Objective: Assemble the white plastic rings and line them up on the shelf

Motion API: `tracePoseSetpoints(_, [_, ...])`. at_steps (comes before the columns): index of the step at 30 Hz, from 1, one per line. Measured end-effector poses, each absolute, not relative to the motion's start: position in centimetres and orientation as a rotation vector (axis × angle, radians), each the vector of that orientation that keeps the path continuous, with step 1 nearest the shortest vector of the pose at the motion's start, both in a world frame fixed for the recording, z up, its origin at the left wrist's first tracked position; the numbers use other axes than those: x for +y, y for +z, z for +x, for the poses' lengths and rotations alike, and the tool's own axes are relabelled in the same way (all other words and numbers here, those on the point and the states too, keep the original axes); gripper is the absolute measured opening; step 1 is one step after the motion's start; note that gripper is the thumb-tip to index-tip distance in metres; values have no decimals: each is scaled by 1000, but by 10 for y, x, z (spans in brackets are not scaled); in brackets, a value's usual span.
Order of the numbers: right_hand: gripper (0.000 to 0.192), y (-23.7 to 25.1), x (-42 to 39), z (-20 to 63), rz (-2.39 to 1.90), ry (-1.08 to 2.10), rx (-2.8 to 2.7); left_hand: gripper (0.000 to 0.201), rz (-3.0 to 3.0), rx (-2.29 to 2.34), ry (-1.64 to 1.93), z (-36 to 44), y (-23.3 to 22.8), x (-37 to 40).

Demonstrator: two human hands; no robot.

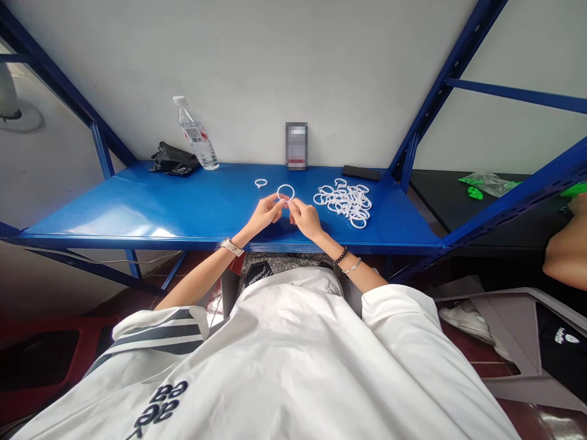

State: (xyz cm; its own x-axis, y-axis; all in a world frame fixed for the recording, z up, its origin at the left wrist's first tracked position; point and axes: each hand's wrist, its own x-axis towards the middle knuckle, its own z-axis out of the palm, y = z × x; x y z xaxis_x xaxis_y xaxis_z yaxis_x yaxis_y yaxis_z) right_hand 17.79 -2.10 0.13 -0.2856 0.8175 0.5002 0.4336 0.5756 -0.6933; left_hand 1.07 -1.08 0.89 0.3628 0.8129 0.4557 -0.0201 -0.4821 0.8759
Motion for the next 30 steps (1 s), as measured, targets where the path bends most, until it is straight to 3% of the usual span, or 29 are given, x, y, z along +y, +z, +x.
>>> tracePoseSetpoints(7, [51,5,-22,177,-949,753,-1823,53,1781,718,1219,11,9,-11])
tracePoseSetpoints(14, [47,6,-23,176,-964,737,-1805,53,1782,744,1163,10,7,-10])
tracePoseSetpoints(21, [45,5,-24,179,-1061,481,-1883,49,1765,729,1119,10,11,-15])
tracePoseSetpoints(30, [25,1,-23,177,-1230,105,-1961,58,1806,752,1124,13,10,-13])
